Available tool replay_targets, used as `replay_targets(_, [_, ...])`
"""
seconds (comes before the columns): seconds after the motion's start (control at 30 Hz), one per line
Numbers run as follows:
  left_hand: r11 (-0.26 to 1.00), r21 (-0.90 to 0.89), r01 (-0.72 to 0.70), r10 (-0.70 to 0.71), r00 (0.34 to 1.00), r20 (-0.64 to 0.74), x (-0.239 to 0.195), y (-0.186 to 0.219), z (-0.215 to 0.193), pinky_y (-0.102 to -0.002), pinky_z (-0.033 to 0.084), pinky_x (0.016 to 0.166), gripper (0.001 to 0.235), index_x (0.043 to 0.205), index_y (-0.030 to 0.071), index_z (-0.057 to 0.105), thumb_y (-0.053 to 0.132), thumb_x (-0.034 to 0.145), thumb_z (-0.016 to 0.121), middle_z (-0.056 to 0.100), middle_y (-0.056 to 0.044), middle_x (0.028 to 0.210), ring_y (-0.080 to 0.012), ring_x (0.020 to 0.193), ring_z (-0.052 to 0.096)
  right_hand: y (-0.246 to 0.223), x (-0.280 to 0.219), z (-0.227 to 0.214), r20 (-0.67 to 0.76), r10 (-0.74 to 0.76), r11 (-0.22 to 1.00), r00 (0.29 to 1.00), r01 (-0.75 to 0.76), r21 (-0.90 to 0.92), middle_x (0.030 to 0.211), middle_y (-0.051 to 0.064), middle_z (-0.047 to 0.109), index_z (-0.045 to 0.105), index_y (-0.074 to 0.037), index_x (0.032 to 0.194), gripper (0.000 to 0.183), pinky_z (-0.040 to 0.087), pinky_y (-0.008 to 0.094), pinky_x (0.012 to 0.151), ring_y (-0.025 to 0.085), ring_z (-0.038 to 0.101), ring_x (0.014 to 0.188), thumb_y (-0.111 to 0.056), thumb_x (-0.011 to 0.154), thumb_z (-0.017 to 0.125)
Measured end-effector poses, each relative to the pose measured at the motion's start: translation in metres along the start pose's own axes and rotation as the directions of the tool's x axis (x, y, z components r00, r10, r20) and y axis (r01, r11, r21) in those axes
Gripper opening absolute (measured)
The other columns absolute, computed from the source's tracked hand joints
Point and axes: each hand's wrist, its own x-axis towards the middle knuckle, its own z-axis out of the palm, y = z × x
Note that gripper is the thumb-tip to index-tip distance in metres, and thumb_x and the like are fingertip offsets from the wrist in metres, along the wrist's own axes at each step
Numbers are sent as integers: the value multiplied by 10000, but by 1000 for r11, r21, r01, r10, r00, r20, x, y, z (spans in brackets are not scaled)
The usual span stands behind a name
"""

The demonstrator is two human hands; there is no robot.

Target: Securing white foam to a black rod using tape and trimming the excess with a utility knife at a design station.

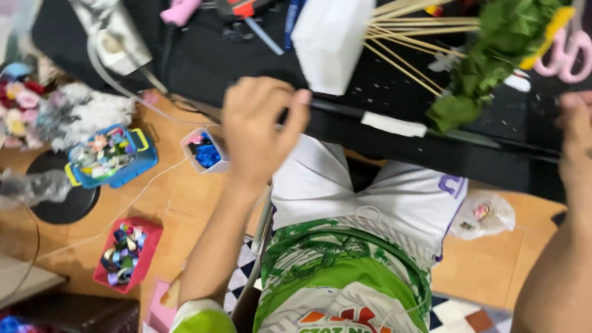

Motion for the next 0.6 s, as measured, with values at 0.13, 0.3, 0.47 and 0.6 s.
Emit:
replay_targets(0.13, [999, -45, -15, 17, 999, 46, 8, 12, -6, -394, 393, 754, 215, 837, 46, 647, 82, 1049, 654, 671, -69, 885, -280, 819, 583, -46, 3, -2, -55, 126, 983, 990, -117, 140, 1059, 94, 629, 518, -63, 1119, 457, 484, 291, 832, 160, 620, 967, -299, 1506, 578])
replay_targets(0.3, [997, -66, -42, 47, 996, 80, 9, 24, 5, -377, 407, 738, 207, 824, 58, 656, 79, 1030, 659, 681, -47, 880, -259, 830, 602, -111, 53, -25, -12, -250, 944, 968, 241, -226, 1218, 240, 658, 748, 111, 1330, 77, 478, 413, 912, 321, 621, 1043, 85, 1301, 681])
replay_targets(0.47, [998, -52, -42, 48, 992, 114, 6, 23, 11, -367, 426, 752, 148, 866, 55, 687, 71, 1013, 685, 691, -52, 921, -253, 873, 621, -155, 70, -27, 144, -231, 899, 962, 268, -347, 1134, 27, 785, 831, -114, 1163, 182, 492, 345, 792, 188, 673, 893, 21, 1120, 717])
replay_targets(0.6, [999, -11, -32, 33, 990, 140, 6, 20, 15, -402, 460, 862, 126, 1081, 45, 710, 162, 1039, 688, 670, -97, 1099, -291, 1014, 630, -171, 63, -17, 306, -222, 855, 926, 336, -396, 1177, 85, 746, 793, -115, 1179, 126, 524, 436, 784, 302, 679, 1019, -114, 1064, 743])
